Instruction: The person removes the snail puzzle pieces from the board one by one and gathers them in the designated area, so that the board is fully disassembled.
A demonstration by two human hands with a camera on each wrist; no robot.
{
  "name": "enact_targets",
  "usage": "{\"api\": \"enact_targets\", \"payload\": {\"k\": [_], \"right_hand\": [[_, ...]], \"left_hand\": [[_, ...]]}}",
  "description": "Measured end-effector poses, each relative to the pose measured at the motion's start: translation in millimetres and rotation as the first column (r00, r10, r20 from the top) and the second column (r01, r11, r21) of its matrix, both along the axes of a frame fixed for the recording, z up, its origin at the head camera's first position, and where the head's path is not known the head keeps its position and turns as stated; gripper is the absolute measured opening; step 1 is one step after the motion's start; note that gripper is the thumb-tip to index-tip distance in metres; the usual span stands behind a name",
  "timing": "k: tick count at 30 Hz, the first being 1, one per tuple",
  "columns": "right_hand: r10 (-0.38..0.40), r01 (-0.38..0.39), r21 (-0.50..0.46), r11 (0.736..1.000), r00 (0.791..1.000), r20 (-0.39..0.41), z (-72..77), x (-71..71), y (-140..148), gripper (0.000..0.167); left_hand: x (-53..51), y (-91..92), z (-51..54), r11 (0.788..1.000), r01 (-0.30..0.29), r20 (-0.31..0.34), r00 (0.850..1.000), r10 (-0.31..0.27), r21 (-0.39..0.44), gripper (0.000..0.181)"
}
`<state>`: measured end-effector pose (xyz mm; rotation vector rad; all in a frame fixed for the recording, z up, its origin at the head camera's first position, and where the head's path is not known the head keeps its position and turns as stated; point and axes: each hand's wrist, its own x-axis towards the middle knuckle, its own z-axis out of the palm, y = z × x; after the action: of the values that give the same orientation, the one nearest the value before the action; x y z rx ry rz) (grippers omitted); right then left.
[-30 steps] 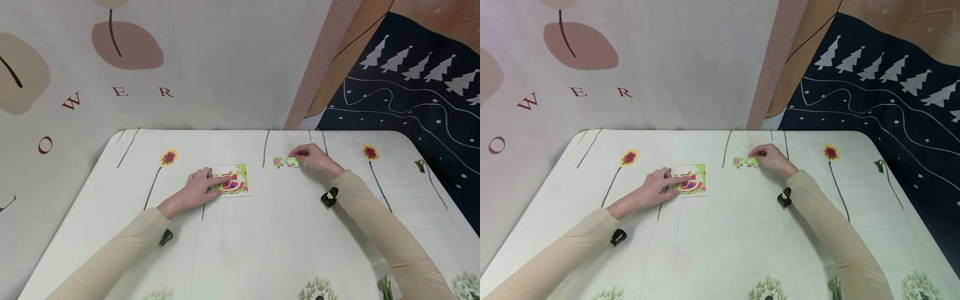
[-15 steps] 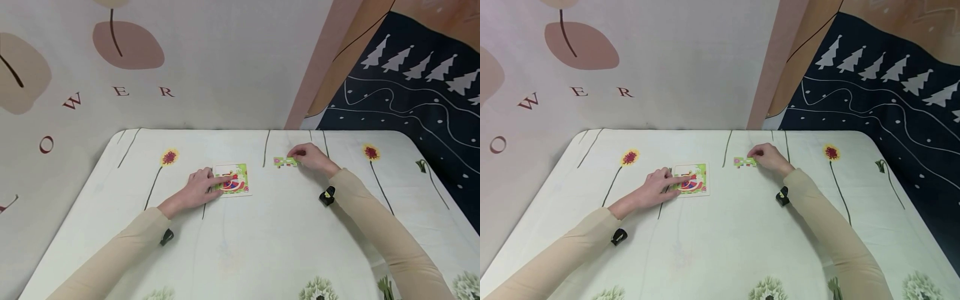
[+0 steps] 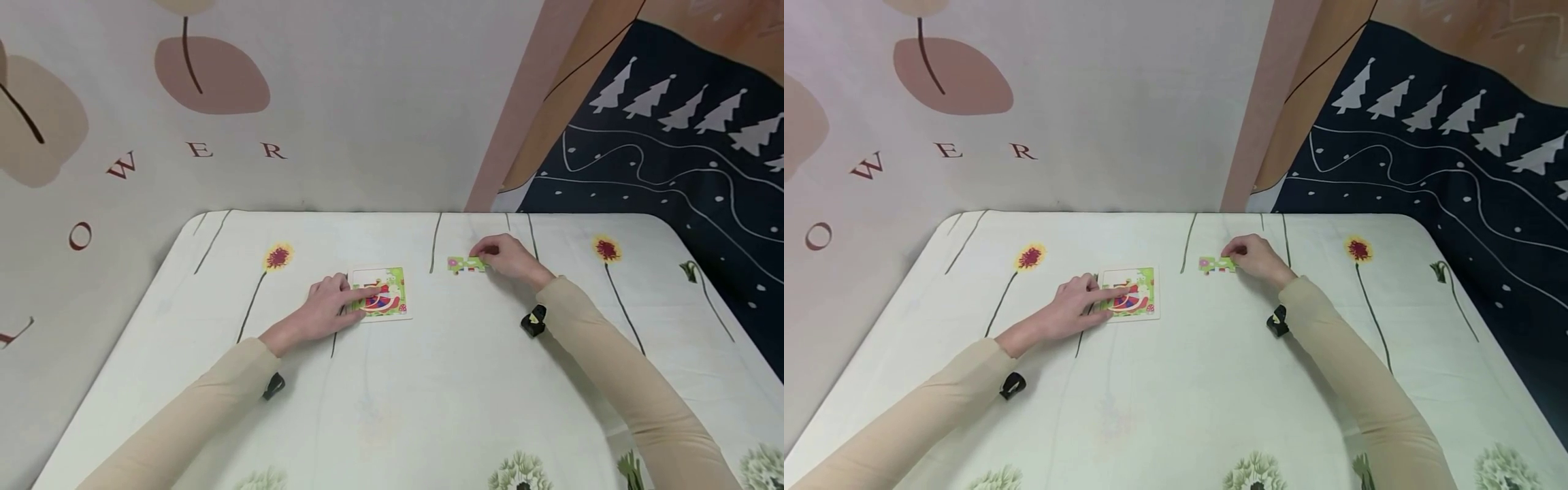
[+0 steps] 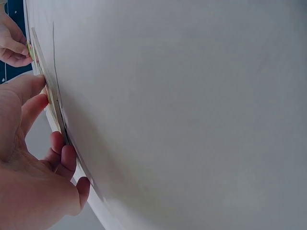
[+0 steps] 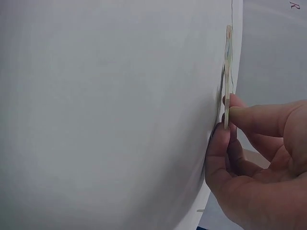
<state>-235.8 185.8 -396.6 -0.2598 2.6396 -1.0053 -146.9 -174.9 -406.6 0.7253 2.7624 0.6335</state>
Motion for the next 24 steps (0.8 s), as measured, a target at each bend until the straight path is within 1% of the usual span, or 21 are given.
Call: {"api": "enact_targets", "payload": {"k": [8, 12, 15, 17, 20, 23, 24], "right_hand": [[0.014, -0.014, -0.002, 1.000, 1.000, -0.011, -2.1, -1.8, 2.3, 0.025], [0.010, -0.010, -0.014, 1.000, 1.000, -0.008, -1.5, -0.6, 3.5, 0.025], [0.010, -0.010, -0.025, 1.000, 1.000, -0.014, 0.3, -0.5, 2.9, 0.025], [0.013, -0.014, -0.046, 0.999, 1.000, -0.026, 2.0, 0.3, 2.5, 0.025], [0.020, -0.026, -0.089, 0.996, 0.997, -0.069, 4.7, 2.7, 0.8, 0.024], [0.035, -0.049, -0.135, 0.990, 0.994, -0.107, 8.1, 5.6, -1.7, 0.024], [0.033, -0.049, -0.148, 0.988, 0.994, -0.108, 9.0, 6.4, -3.1, 0.024]], "left_hand": [[1.8, 2.6, 2.9, 1.000, -0.016, 0.002, 1.000, 0.016, -0.006, 0.047], [1.5, 4.3, 4.4, 1.000, -0.010, 0.000, 1.000, 0.010, -0.011, 0.048], [0.0, 6.6, 7.6, 1.000, -0.002, -0.007, 1.000, 0.002, -0.013, 0.047], [-0.5, 8.7, 10.0, 1.000, 0.005, -0.011, 1.000, -0.006, -0.018, 0.045], [-0.2, 12.8, 12.9, 1.000, 0.016, -0.001, 1.000, -0.016, -0.013, 0.043], [0.3, 16.8, 13.1, 1.000, 0.028, 0.016, 0.999, -0.028, -0.002, 0.042], [0.5, 18.1, 12.8, 0.999, 0.032, 0.019, 0.999, -0.032, 0.003, 0.043]]}}
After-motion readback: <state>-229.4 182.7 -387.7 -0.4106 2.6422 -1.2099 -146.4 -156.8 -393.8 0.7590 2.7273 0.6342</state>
